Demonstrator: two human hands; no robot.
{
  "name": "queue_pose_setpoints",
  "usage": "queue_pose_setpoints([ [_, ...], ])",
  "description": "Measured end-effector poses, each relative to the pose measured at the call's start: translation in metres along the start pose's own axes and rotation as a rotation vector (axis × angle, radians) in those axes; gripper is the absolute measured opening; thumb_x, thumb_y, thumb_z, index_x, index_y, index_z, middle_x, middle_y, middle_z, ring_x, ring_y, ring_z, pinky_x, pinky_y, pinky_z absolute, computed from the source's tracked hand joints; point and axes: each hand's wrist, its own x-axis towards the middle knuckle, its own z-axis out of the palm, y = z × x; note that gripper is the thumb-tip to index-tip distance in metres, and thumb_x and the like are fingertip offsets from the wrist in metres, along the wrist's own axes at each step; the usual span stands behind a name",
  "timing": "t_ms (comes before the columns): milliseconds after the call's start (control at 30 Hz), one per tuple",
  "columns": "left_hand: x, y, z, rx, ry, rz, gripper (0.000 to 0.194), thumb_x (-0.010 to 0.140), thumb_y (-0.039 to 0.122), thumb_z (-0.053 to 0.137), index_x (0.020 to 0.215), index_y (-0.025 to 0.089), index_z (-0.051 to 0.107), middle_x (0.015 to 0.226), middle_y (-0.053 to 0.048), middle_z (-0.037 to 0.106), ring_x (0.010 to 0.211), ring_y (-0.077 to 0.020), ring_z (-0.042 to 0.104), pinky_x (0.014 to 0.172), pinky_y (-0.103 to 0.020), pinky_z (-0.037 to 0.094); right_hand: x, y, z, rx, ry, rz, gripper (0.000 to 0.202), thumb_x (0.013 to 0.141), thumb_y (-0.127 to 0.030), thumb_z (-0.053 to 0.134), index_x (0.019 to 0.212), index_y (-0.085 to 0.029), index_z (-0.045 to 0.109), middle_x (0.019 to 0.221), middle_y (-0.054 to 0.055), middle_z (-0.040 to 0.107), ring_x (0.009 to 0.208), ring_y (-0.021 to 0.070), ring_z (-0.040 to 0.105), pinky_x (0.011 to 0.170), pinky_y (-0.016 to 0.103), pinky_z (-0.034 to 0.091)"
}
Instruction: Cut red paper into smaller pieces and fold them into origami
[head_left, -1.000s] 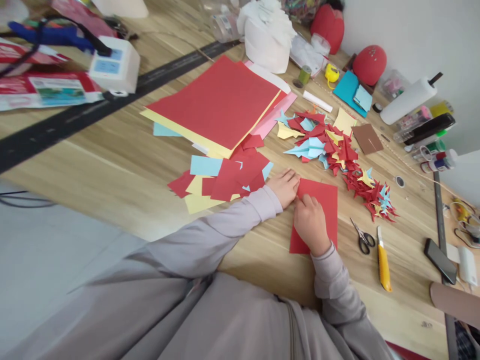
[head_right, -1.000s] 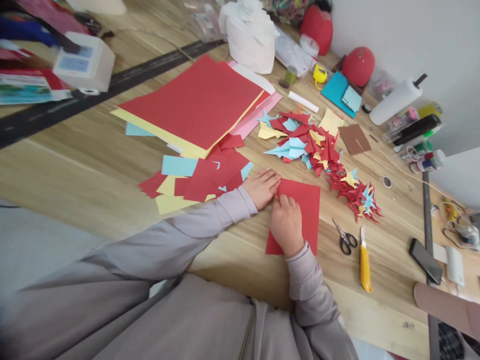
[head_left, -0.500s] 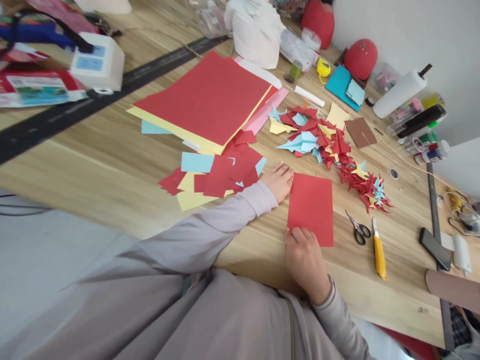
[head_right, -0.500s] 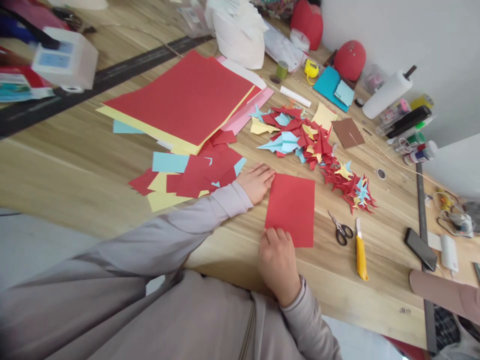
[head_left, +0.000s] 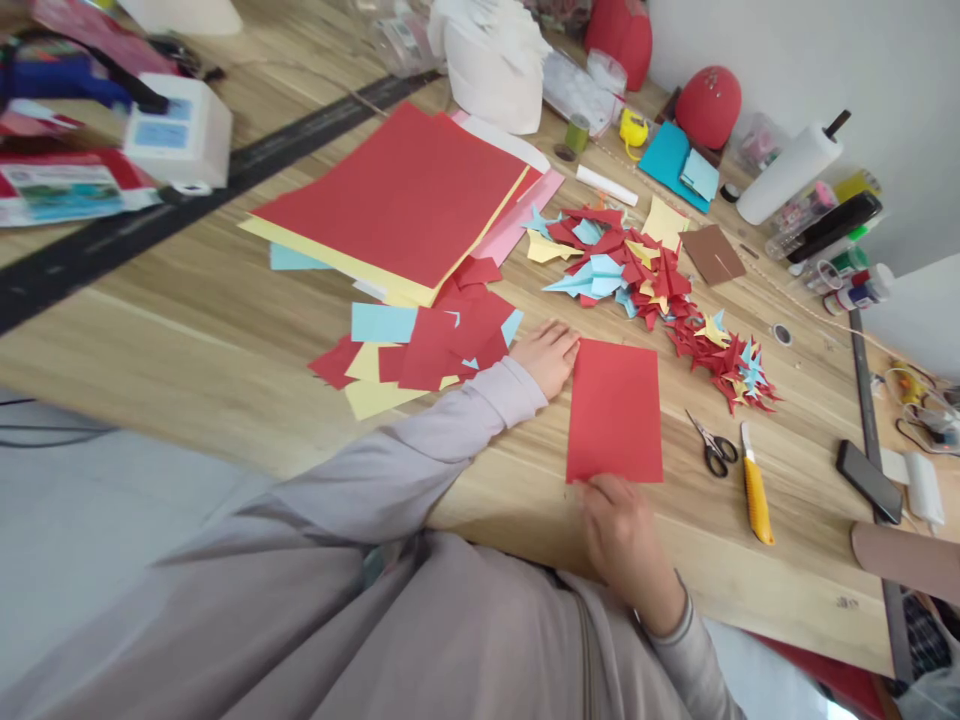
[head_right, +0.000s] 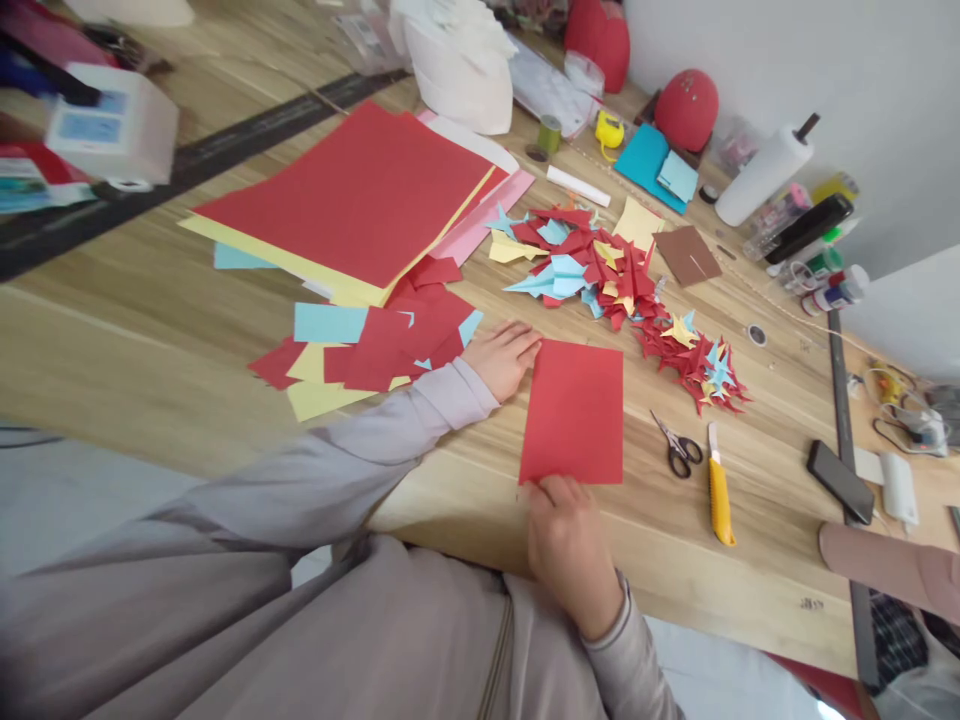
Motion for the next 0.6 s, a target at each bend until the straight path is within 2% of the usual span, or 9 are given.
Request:
queue_pose_setpoints([
  [67, 0.001, 0.001, -0.002, -0.002, -0.033, -0.017, 0.038, 0.089, 0.015, 0.046, 0.122, 0.004, 0.063, 0.130, -0.018, 0.061, 0.125, -0.0322, 0.051, 0.111, -0.052, 0.036, 0.006, 0.002, 0.003, -0.073, 0.068, 0.047, 0.030, 0.094, -0.012, 0.042, 0.113, -0.015, 0.065, 0.111, 0.014, 0.063, 0.099, 0.0234, 0.056, 0.083, 0.037, 0.048],
  [167, 0.002, 0.006, -0.006, 0.020, -0.046, -0.056, 0.040, 0.089, 0.015, 0.047, 0.125, 0.003, 0.061, 0.139, -0.017, 0.055, 0.131, -0.0346, 0.046, 0.114, -0.051, 0.033, 0.015, 0.002, 0.011, -0.203, 0.060, 0.073, 0.035, 0.094, -0.021, 0.050, 0.128, -0.015, 0.058, 0.133, 0.016, 0.055, 0.116, 0.0294, 0.049, 0.092, 0.044, 0.044],
  [267, -0.006, 0.022, -0.009, 0.037, -0.051, -0.044, 0.038, 0.091, 0.013, 0.044, 0.123, 0.003, 0.062, 0.139, -0.016, 0.055, 0.132, -0.0338, 0.045, 0.113, -0.049, 0.034, 0.023, 0.001, 0.014, -0.254, 0.009, 0.098, 0.040, 0.094, -0.025, 0.052, 0.133, -0.016, 0.054, 0.134, 0.015, 0.055, 0.112, 0.0286, 0.049, 0.089, 0.043, 0.043],
  [400, -0.032, 0.051, -0.010, 0.038, -0.038, -0.062, 0.038, 0.091, 0.014, 0.044, 0.120, 0.000, 0.064, 0.131, -0.021, 0.060, 0.126, -0.0332, 0.051, 0.109, -0.048, 0.039, 0.031, -0.002, 0.013, -0.274, -0.018, 0.138, 0.040, 0.095, -0.029, 0.053, 0.133, -0.016, 0.054, 0.127, 0.014, 0.059, 0.101, 0.0275, 0.051, 0.081, 0.042, 0.044],
  [600, -0.073, 0.080, -0.015, 0.003, 0.003, -0.083, 0.038, 0.093, 0.019, 0.042, 0.116, 0.001, 0.068, 0.127, -0.019, 0.063, 0.122, -0.0325, 0.054, 0.108, -0.046, 0.042, 0.033, -0.002, 0.021, -0.301, 0.035, 0.151, 0.033, 0.094, -0.027, 0.054, 0.126, -0.019, 0.059, 0.123, 0.011, 0.060, 0.095, 0.0259, 0.049, 0.078, 0.041, 0.042],
])
